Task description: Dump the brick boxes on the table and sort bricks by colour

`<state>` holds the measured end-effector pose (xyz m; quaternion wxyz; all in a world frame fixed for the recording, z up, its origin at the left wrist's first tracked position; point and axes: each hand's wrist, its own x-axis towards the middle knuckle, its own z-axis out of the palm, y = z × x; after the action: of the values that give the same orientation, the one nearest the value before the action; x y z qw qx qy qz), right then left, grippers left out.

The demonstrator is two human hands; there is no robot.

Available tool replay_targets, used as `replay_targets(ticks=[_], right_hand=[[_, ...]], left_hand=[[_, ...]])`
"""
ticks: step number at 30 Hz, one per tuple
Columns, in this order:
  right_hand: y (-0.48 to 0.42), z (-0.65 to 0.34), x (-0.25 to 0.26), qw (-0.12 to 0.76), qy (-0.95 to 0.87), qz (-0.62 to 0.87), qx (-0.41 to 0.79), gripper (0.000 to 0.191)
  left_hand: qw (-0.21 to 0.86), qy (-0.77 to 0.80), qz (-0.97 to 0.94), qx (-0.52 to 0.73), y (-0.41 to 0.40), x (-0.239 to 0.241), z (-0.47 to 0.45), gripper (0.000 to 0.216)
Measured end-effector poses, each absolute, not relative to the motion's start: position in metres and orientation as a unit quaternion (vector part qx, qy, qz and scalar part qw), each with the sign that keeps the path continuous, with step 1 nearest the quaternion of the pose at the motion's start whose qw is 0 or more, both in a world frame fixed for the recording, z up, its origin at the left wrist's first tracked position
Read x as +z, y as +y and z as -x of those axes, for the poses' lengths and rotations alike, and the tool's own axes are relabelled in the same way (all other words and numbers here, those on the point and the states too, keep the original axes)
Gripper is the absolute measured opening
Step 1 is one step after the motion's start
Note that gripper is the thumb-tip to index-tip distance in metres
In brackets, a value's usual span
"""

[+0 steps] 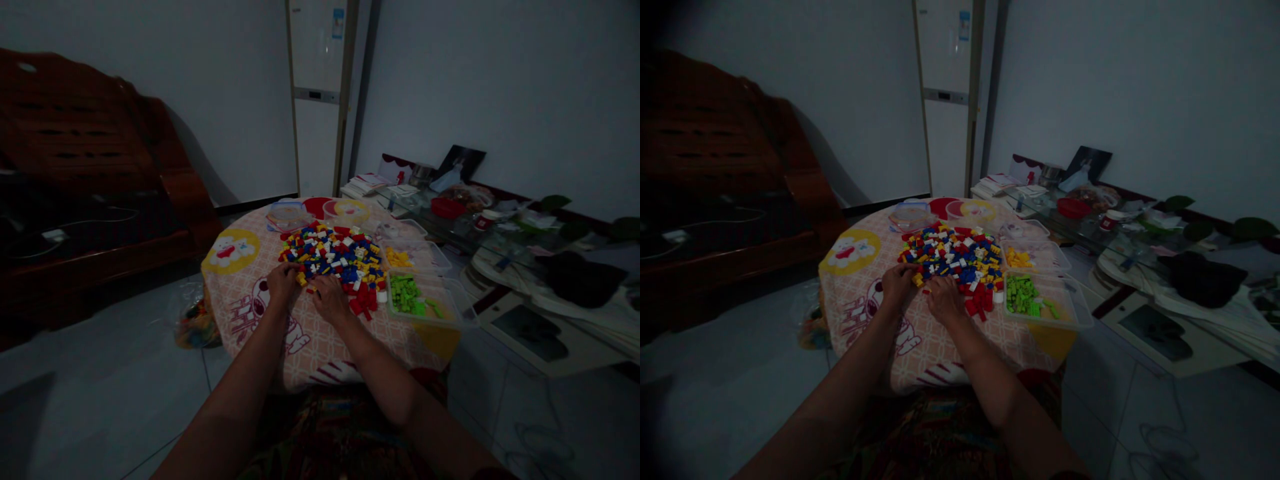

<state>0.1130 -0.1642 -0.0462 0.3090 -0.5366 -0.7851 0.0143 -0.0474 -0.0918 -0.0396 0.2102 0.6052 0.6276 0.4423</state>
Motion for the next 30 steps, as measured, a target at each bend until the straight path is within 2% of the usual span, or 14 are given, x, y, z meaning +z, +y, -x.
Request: replay_targets(ticks=[11,20,30], right_hand=[[-0.165,-0.115,-0.05,0.357,-0.758,0.544,0.045,0.047],[-0.164,-0.114,-0.055,0.411,-0.746,0.523,0.03,0.029],[-0.163,-0.114,-0.058,0.453,-0.71,0.539,-0.007,0.025]], left_hand=[[0.215,0.634,-0.599,0.439,-0.09,-0.04,0.046,0.033],[0.207,0.628,-0.606,0.442,-0.088,-0.043,0.048,0.035],[0.21,0.623,-0.603,0.452,-0.085,-0.049,0.049,0.033]])
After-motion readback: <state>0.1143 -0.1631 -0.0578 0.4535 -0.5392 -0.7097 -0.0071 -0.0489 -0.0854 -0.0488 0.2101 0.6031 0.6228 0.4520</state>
